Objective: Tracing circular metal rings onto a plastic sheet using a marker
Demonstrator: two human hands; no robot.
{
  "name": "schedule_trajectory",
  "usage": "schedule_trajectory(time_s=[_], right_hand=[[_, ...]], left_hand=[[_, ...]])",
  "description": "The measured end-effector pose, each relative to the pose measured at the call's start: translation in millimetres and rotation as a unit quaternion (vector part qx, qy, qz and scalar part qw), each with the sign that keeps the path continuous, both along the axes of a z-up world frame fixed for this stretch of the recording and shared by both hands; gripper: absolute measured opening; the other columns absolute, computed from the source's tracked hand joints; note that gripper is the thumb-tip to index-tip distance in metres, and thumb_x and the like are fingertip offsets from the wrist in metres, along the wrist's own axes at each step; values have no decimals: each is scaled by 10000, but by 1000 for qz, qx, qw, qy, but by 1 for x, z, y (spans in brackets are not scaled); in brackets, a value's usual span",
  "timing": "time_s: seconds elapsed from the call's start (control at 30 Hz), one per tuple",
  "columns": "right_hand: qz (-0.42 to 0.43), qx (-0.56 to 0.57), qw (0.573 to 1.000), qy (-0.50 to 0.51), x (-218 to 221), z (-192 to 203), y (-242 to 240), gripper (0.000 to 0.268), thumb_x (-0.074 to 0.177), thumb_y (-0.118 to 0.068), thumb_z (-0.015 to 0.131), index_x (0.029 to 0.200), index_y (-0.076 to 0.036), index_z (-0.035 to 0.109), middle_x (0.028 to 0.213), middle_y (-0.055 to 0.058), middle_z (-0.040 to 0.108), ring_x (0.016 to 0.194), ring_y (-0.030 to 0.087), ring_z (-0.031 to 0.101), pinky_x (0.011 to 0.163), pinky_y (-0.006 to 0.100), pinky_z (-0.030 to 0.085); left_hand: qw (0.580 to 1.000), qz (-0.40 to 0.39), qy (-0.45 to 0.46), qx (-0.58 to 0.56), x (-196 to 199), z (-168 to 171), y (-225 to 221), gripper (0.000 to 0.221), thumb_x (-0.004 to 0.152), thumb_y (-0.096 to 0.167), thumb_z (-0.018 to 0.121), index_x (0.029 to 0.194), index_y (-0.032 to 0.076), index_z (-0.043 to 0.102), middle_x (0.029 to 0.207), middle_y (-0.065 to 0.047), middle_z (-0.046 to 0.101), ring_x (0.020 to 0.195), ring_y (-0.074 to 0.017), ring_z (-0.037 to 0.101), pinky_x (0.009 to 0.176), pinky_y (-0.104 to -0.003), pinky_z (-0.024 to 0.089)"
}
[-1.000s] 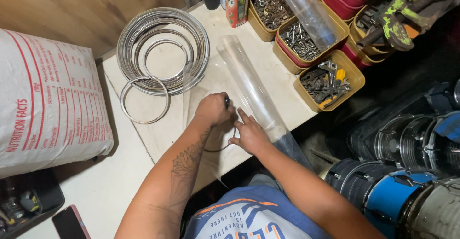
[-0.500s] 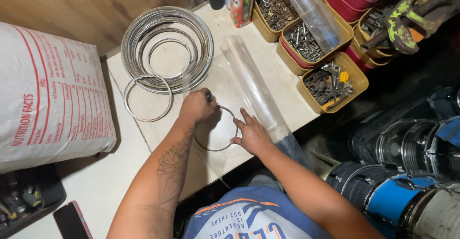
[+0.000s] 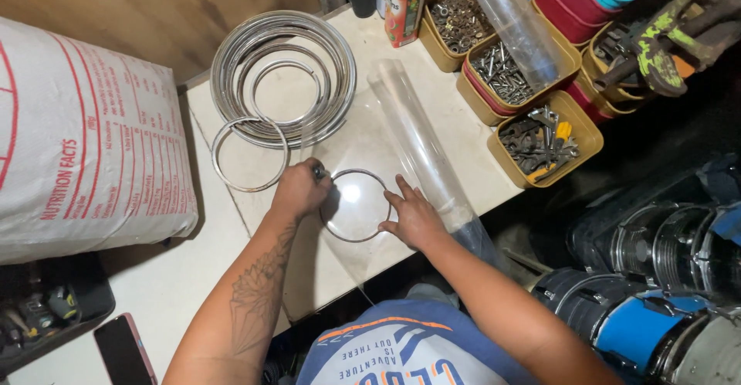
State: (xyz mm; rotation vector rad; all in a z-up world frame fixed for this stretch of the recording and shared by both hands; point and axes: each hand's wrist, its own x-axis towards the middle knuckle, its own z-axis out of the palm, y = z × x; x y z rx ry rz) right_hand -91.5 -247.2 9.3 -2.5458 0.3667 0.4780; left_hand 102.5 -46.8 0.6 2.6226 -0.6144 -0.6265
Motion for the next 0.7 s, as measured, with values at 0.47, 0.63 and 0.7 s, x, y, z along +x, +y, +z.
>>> schedule_trajectory(time_s=[0.47,0.63,0.7], right_hand=[[-2,4,1000,-6,1,-5,-2,810,788,-483,831,1470,-140,560,1666,184,292,1463,357,420,1265,475,273],[0,-1,1000,0,2,-4,-1,804,793,-495,820,1467,-138,563,1665,185,295,1464,357,421,1265,473,277],[-1,4,1000,-3,3,-7,-2,800,793,-482,822,1467,-135,564,1665,187,294,1463,362,421,1262,480,278]], left_hand=[[999,3,19,-26,-54,19,45,364,867,304,669,1157,90,712,1002,-189,737,1008,-401,725,916,-502,589],[999,6,28,-26,-70,15,57,341,875,305,654,1146,105,710,1003,-174,723,998,-392,725,907,-501,595],[999,-11,13,-27,-76,15,60,334,863,288,670,1139,105,706,1001,-159,721,978,-391,730,888,-491,603]])
